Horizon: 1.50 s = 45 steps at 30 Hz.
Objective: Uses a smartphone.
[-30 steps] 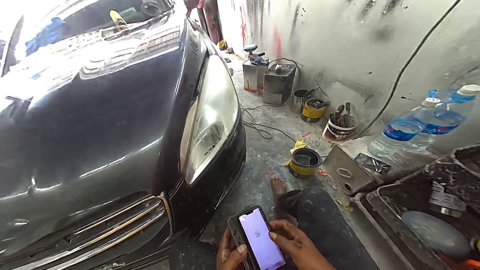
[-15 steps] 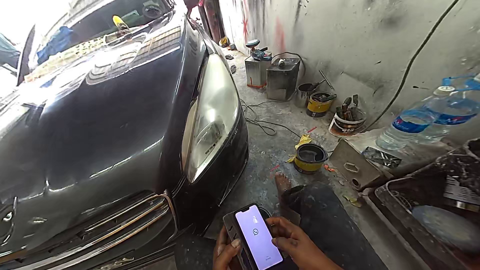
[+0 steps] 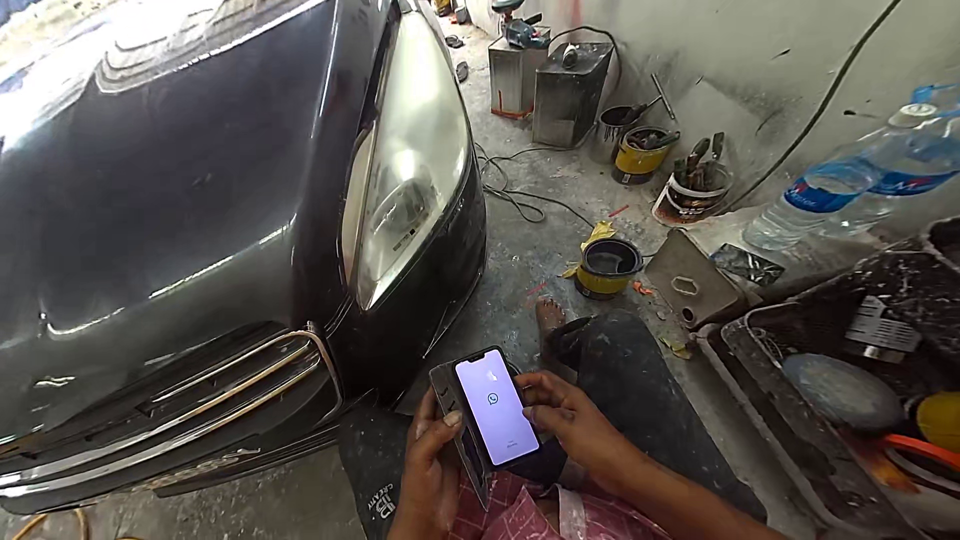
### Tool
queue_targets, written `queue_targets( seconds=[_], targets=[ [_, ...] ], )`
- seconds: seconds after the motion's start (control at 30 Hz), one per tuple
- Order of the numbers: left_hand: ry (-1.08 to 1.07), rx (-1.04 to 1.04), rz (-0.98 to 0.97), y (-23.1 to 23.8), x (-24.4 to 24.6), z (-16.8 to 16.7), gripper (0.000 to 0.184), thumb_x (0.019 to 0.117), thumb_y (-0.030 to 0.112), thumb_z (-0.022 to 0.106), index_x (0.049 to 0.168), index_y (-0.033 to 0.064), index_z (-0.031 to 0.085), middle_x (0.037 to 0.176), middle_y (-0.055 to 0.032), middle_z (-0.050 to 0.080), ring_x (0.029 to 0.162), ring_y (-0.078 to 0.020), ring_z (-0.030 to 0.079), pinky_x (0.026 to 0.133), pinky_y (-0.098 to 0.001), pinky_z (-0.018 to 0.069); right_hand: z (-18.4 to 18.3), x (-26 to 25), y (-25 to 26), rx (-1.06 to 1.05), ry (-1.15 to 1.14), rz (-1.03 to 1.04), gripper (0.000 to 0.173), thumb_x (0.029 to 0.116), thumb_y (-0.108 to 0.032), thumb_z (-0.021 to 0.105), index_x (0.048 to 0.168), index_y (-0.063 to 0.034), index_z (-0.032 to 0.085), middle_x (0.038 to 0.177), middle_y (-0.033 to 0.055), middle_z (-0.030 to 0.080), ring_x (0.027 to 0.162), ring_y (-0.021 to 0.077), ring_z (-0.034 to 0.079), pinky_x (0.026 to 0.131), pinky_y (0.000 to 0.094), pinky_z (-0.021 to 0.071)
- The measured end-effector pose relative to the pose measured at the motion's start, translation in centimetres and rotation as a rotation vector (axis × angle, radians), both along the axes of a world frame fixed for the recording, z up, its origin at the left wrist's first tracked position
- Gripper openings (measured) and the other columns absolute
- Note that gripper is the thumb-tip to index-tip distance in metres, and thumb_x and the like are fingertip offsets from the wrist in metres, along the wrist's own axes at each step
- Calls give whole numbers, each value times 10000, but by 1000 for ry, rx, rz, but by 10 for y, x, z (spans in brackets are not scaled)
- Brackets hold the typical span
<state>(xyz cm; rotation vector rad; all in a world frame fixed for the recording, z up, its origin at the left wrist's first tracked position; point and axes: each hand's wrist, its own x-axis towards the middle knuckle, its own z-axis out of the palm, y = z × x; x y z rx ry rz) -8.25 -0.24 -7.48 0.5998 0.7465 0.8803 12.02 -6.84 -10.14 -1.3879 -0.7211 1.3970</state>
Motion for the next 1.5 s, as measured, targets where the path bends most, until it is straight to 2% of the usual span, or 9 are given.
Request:
queue_targets(
  seconds=[0.2,0.53,0.8,1.03,1.23,1.37,1.5],
  targets=[
    [-4,-18,14,1,-3,-3,729,810,132,732,1446,-22,411,1194,-247,652,1045,-283,704,903,-443,602,1,-5,2,-16,10,-9,371,912,-43,531,1278,-47,588,1025,77,697,915,175,692,790,340,594],
    [-32,-42,27,4,-7,-9,739,807,117,739,1451,-18,402,1219,-252,643,1059,-290,702,907,-446,603,-2,-9,5,-17,7,3,409,892,-36,518,1297,-32,574,1028,91,696,905,191,700,786,359,606],
    [-1,-48,32,3,-7,-10,694,834,104,682,1457,-20,401,1209,-256,648,1051,-298,704,901,-455,605,-6,-12,4,-42,3,-13,391,919,-75,515,1304,-35,572,1055,87,696,922,185,704,786,352,609],
    [6,-48,25,2,-7,-11,708,822,121,706,1455,-16,421,1216,-262,643,1063,-301,699,902,-456,603,-6,-14,4,-54,11,-55,304,970,-104,543,1260,-29,590,1009,100,692,871,192,704,756,345,610],
    [-1,-49,0,-1,-6,-9,746,826,121,716,1483,-8,387,1243,-260,634,1078,-300,696,904,-450,604,-8,-15,7,-55,-35,-90,221,1016,-199,588,1164,-37,615,949,99,709,823,196,724,704,340,627],
    [-7,-19,-30,-4,-4,-10,774,829,124,729,1497,-22,366,1267,-265,623,1108,-306,682,933,-454,591,-16,-13,11,-72,-219,-98,274,988,-347,650,1080,-90,635,846,42,702,736,146,691,652,313,584],
    [-15,-9,-50,-5,0,-9,779,833,112,723,1506,-18,353,1286,-259,616,1127,-299,675,956,-450,580,-20,-12,12,-75,-289,-128,284,976,-382,664,1031,-105,643,782,26,677,677,135,656,624,306,555]
  ],
)
